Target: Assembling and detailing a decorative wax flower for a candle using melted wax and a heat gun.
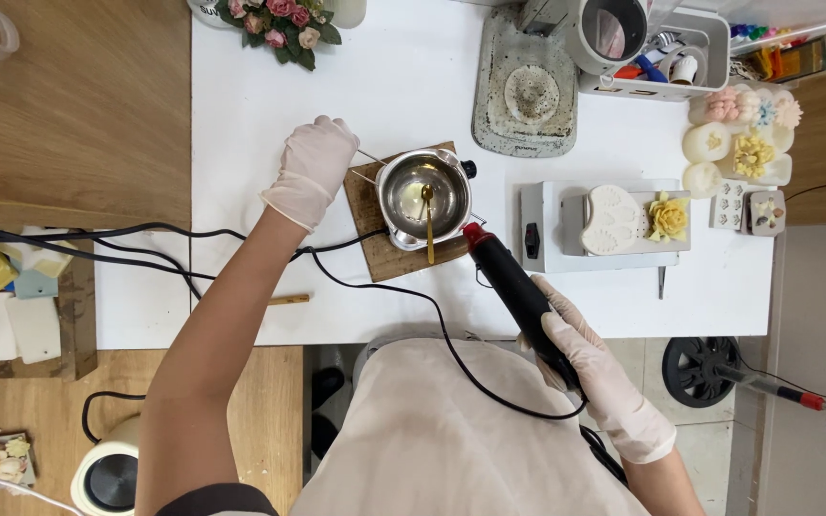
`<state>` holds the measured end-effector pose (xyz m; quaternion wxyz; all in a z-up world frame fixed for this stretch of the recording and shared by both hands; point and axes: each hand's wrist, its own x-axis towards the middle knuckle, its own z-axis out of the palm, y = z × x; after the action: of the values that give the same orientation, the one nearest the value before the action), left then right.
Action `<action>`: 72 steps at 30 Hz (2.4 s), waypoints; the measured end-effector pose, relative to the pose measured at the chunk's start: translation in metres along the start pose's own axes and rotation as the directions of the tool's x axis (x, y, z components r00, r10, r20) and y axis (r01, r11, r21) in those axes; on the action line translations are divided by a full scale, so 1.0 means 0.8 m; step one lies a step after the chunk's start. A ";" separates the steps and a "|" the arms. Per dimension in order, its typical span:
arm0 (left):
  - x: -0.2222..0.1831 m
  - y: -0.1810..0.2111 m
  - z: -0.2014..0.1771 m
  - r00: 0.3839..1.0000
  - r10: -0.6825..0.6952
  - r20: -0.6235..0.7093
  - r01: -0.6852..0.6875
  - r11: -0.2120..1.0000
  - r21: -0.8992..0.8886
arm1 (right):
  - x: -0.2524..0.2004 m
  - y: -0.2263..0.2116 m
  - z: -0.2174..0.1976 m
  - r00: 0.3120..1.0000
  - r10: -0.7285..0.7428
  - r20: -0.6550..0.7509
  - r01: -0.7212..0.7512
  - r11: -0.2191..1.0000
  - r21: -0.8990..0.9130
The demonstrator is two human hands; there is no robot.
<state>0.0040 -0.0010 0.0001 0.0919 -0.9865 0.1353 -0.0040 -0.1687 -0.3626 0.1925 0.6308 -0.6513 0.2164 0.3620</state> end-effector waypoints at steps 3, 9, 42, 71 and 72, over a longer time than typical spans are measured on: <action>0.002 0.001 0.000 0.999 0.021 0.028 -0.020 1.000 -0.014 | -0.002 0.001 -0.002 1.000 0.023 0.019 -0.023 1.000 -0.004; 0.007 -0.003 0.000 0.998 0.053 0.015 -0.052 0.998 -0.032 | 0.006 0.006 -0.001 1.000 0.023 0.020 -0.025 0.997 0.069; 0.044 0.011 -0.010 1.000 0.018 0.019 -0.016 0.998 -0.069 | 0.006 -0.033 -0.017 0.993 0.094 0.075 -0.097 0.995 0.038; -0.145 0.164 -0.094 0.776 -0.548 0.313 0.582 0.813 -0.019 | 0.036 0.027 -0.107 0.882 0.107 0.458 0.000 0.974 -0.228; -0.145 0.168 -0.105 0.764 -0.567 0.309 0.590 0.807 0.023 | 0.043 0.027 -0.104 0.891 0.147 0.429 -0.027 0.962 -0.272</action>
<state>-0.1461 -0.1120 0.0598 0.0685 -0.9714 -0.1911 0.1232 -0.1462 -0.4405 0.1477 0.5562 -0.6172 0.0465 0.5545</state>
